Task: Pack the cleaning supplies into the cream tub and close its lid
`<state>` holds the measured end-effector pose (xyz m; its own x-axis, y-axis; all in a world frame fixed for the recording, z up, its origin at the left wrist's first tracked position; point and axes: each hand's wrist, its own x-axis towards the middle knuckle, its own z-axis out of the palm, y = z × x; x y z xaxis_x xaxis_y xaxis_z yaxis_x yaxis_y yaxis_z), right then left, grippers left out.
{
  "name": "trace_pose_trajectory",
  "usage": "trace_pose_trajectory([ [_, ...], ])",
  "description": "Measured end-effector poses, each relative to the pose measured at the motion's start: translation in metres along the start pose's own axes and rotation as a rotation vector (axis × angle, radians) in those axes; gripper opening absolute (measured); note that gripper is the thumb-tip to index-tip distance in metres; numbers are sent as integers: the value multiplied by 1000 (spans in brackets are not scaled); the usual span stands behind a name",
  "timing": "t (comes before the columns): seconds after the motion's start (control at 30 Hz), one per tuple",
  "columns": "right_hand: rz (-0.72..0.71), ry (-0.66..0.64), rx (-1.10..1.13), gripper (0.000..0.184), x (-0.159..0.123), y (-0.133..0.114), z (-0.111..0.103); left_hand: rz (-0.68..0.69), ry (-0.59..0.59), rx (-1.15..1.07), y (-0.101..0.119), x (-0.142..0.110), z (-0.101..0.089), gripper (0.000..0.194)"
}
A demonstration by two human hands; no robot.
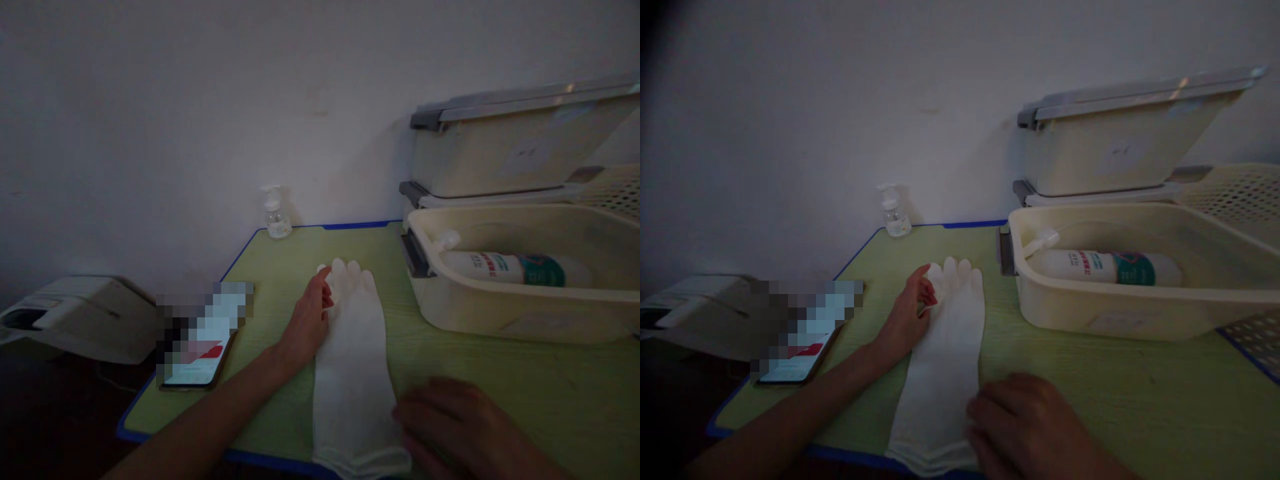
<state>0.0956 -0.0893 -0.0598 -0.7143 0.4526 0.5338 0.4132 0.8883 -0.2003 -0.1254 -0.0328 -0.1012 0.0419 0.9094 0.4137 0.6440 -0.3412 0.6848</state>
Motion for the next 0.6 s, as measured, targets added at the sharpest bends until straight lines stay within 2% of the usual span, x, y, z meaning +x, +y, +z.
trace_pose_trajectory([
  [0.13, 39, -164, -33, 17, 50, 28, 8, 59, 39, -32, -3, 0, 0, 76],
  [0.27, 64, -211, -55, 21, 87, 54, 32, 86, 71, -30, -6, 0, 1, 79],
  [0.43, 99, -124, 79, 30, 96, 68, 62, 136, 97, -66, -8, 0, 2, 83],
  [0.6, 109, -76, 242, 32, 95, 72, 74, 148, 106, -83, -10, -1, 3, 86],
])
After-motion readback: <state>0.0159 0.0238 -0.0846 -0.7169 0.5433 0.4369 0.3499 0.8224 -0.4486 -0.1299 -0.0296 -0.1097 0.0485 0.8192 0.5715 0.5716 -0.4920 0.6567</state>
